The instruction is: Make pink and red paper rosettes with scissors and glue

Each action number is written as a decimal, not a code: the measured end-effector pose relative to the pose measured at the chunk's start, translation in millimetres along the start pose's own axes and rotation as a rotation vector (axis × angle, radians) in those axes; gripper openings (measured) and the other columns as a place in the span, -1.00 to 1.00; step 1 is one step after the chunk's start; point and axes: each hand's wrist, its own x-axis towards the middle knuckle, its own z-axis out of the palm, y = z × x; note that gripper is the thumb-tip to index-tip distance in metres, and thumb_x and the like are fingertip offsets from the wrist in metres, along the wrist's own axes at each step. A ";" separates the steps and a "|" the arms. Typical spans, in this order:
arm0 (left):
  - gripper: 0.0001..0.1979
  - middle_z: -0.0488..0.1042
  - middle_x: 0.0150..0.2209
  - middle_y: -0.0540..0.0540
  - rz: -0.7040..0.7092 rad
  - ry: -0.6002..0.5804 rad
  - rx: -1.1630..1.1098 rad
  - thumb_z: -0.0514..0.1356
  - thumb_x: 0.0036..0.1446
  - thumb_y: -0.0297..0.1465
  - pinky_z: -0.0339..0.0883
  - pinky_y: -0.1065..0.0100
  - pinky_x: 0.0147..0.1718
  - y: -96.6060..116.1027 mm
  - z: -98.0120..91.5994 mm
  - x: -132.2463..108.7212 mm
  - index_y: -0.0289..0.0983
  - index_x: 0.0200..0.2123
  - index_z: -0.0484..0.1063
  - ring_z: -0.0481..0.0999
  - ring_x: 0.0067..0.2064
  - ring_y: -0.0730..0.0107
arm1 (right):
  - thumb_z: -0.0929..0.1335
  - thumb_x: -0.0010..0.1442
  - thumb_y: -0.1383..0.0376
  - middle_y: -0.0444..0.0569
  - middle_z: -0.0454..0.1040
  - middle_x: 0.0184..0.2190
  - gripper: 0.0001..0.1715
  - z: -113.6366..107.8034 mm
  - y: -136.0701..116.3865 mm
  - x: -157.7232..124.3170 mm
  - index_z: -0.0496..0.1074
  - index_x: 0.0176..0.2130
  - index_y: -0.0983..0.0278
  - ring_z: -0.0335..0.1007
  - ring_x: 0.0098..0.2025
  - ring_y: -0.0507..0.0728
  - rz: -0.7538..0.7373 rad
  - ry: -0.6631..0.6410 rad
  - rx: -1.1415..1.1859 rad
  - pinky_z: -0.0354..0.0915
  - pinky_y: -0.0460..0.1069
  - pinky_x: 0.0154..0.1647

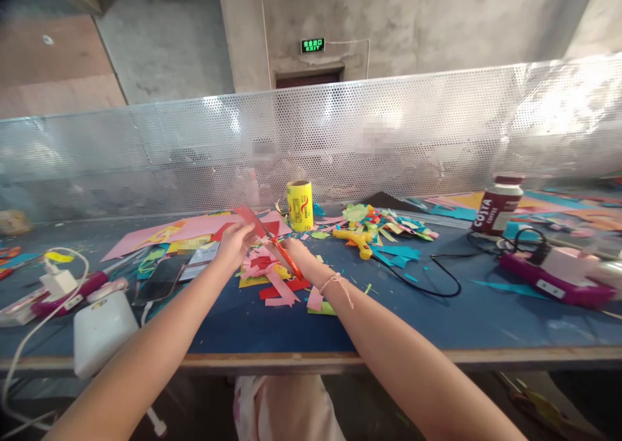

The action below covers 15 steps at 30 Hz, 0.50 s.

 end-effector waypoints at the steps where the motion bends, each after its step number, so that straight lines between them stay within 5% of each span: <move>1: -0.79 0.37 -0.64 0.07 -0.002 -0.001 -0.001 0.34 -0.35 -0.46 0.29 0.47 -0.51 -0.2 -0.5 0.5 -0.33 -0.60 0.35 0.39 -0.59 0.55 | 0.16 0.10 -0.18 -0.17 0.11 -0.77 -0.39 0.6 0.4 0.5 0.10 -0.61 0.25 0.10 -0.74 -0.03 0.017 -0.005 0.003 0.07 -0.12 -0.71; 9: -0.80 0.39 -0.64 0.03 -0.042 -0.084 0.072 0.35 -0.34 -0.47 0.30 0.44 -0.49 -4.5 -1.9 -0.8 -0.35 -0.63 0.36 0.39 -0.58 0.55 | 0.14 0.09 -0.21 -0.24 0.05 -0.75 -0.39 0.8 8.9 1.2 0.12 -0.55 0.26 -0.04 -0.73 -0.09 0.019 -0.052 0.190 -0.01 -0.15 -0.75; 15: -0.80 0.37 -0.64 0.04 -0.045 -0.080 0.076 0.35 -0.32 -0.46 0.31 0.44 -0.47 -5.3 -2.1 -0.4 -0.35 -0.61 0.36 0.39 -0.58 0.55 | 0.18 0.06 -0.21 -0.19 0.08 -0.77 -0.37 -3.9 1.5 -0.7 0.09 -0.62 0.26 0.05 -0.77 -0.06 0.033 -0.025 0.112 0.06 -0.12 -0.77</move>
